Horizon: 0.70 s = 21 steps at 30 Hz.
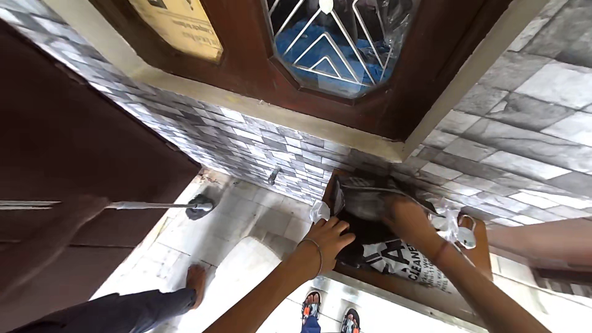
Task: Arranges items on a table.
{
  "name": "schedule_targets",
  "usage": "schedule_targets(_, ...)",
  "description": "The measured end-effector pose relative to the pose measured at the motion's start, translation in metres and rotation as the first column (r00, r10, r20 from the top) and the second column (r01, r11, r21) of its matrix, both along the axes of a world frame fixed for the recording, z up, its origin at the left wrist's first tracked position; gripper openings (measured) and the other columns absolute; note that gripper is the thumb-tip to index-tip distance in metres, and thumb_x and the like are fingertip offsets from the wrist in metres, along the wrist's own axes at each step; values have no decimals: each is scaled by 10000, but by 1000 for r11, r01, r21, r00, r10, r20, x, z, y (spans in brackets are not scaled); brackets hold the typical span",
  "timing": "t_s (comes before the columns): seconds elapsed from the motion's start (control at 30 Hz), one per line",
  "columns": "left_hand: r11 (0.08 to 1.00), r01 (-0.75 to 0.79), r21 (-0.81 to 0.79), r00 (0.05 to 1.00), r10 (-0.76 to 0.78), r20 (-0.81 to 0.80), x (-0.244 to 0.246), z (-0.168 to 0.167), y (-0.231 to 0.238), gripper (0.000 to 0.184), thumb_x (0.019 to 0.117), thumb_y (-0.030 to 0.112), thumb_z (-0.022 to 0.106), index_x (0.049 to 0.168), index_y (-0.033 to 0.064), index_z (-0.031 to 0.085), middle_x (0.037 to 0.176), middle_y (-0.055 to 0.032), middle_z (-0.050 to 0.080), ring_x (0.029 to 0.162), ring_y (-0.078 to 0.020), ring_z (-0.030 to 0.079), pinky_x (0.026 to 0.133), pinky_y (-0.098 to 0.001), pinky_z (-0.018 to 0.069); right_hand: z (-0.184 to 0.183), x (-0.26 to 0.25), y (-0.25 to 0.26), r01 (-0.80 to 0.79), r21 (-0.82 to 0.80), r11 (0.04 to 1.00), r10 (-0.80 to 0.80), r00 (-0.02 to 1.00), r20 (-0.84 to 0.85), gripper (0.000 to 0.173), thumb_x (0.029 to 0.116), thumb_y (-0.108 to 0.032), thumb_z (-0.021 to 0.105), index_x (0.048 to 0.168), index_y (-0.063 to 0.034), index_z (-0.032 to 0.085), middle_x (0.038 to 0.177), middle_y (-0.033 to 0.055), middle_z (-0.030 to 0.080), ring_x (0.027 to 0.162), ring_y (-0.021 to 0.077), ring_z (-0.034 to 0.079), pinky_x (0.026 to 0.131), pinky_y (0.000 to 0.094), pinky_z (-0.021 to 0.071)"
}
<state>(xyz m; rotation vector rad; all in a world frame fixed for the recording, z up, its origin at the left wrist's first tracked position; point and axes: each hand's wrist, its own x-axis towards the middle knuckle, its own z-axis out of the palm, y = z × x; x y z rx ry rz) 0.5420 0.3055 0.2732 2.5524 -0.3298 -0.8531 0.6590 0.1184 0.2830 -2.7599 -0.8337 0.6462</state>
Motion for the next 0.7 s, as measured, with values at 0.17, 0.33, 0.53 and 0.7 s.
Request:
schedule_targets(0.17,998,42,36,999,-42,-5,-3,-10,-4,653,819,-100,689,1425,110,571,1533,-175,458,1450,-421,362,1110,-617,339,-54,25,40,-182,-247,952,100,945,-312,808,913,-285,774,1557,-14,369,1529,262,452,1416,440,429,1145,622,341)
schedule_targets(0.33,999,12,32,1000,-13,4,-2,-5,-6,658,829,-105,668,1440,115,559,1525,-170,469,1443,-407,377,1117,-596,339,-52,21,53,-114,-252,961,3,915,-402,527,1017,-270,617,1435,35,521,1481,254,509,1400,388,465,1168,554,334)
schedule_targets(0.53,998,-58,12,997,57,51,0,-4,-6,665,844,-114,644,1459,120,546,1515,-173,487,1437,-400,397,1109,-597,349,-57,27,49,-185,-237,954,129,963,-235,423,1040,-157,563,1434,-8,536,1398,273,571,1301,465,541,1053,647,423)
schedule_targets(0.7,995,-99,17,994,99,42,5,-1,-10,679,844,-115,646,1472,119,537,1533,-160,477,1450,-388,385,1115,-590,346,16,33,35,-135,-201,970,89,971,-224,345,1058,-92,518,1372,43,567,1337,288,602,1241,443,584,1048,583,439)
